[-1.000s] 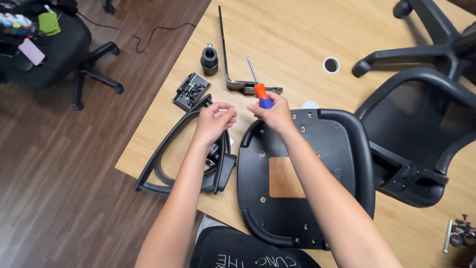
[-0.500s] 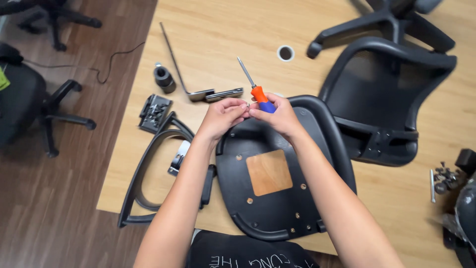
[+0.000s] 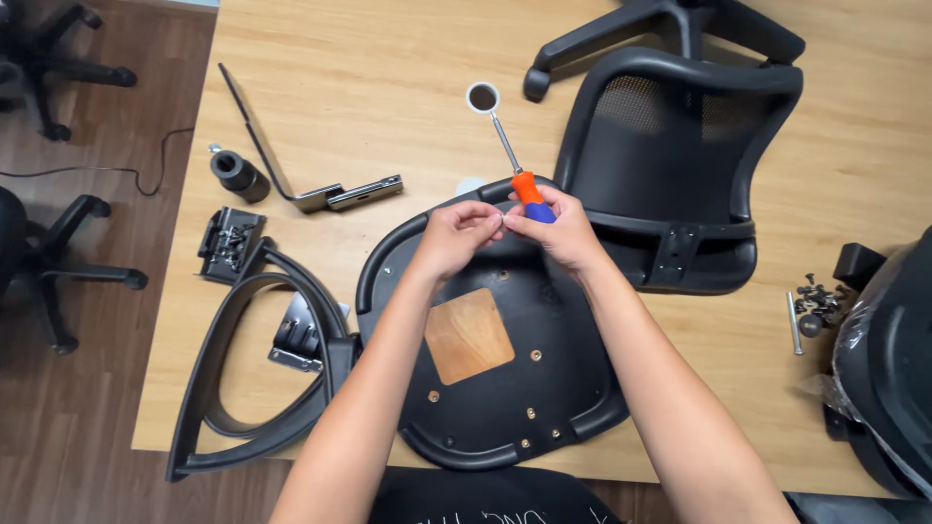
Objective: The person assembles an office chair seat on a wooden table. They flip the mesh seat cushion over, align the black plastic mounting plate on its underside, position screws, and drive them with a screwdriver, working around the plate while other chair parts and tools lie on the table.
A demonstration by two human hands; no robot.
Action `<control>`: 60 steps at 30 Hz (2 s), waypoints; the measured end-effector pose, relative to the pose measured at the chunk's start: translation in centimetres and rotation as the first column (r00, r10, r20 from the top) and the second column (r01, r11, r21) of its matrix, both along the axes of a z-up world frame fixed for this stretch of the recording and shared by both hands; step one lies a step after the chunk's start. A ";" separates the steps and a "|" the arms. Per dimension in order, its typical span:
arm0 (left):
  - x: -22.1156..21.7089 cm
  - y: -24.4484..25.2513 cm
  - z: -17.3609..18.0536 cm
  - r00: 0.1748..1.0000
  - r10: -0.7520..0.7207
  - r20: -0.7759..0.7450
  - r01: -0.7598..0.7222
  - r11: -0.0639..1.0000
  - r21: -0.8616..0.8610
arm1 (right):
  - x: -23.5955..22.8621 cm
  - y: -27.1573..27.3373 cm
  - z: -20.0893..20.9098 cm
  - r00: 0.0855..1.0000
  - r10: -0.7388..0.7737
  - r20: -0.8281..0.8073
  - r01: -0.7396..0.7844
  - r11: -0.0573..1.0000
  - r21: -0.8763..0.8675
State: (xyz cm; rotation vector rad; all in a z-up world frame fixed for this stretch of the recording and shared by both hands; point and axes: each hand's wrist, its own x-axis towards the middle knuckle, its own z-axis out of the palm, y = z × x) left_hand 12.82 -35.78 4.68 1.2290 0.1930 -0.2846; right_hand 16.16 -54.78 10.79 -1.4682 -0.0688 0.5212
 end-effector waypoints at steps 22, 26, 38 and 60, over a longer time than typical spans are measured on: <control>6.4 -1.1 2.6 0.837 -0.347 0.424 -0.069 0.701 0.710 | 7.8 -3.5 -2.9 0.994 0.071 -0.087 -0.092 0.960 -0.265; 6.3 -0.2 2.0 0.826 -0.260 0.499 -0.196 0.698 0.688 | 8.7 -4.2 -3.5 0.984 0.037 0.176 0.054 0.872 -0.486; 5.4 0.0 -0.9 0.876 -0.242 0.417 -0.142 0.697 0.703 | 9.4 -3.4 -3.8 0.953 0.156 0.259 0.121 0.589 -0.799; 6.3 -0.2 -2.9 0.893 -0.284 0.348 -0.080 0.662 0.745 | 11.8 -4.1 -5.9 0.990 0.075 -0.119 -0.141 0.545 -0.826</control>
